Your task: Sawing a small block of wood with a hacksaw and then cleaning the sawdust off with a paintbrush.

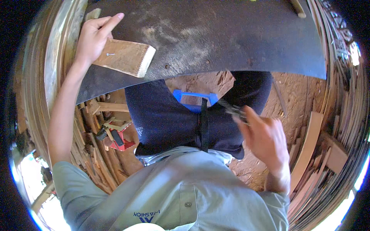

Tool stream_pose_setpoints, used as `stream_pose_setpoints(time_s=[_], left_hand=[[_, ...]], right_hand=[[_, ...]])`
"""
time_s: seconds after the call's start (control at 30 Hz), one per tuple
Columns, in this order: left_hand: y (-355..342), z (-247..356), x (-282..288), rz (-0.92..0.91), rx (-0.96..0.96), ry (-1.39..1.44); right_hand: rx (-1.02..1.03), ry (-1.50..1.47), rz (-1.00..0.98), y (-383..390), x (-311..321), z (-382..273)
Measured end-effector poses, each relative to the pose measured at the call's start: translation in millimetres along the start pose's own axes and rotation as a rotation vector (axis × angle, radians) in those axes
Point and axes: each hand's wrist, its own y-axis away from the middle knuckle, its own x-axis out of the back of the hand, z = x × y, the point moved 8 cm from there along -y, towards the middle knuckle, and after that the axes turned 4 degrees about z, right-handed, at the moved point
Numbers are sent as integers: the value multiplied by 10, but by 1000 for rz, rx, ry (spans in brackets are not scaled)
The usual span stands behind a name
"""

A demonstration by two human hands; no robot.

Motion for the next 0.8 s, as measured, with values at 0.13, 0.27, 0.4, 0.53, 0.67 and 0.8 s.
stream_pose_setpoints(time_s=[0.13, 0.27, 0.4, 0.53, 0.67, 0.8], left_hand=[[-38, 37, -5, 42, 44, -32], [9, 114, 104, 77, 105, -207], [171, 169, 170, 198, 319, -363], [429, 429, 304, 163, 350, -232], [759, 838, 279, 198, -71, -201], [830, 942, 177, 182, -177, -263]], right_hand=[[-306, -466, 188, 584, 210, 786], [-331, -673, 256, 499, 42, 603], [-99, -501, 199, 101, -80, 73], [-103, -593, 145, -10, -64, -42], [-93, -549, 174, -41, -48, -55], [69, -330, 286, -186, -137, -363]])
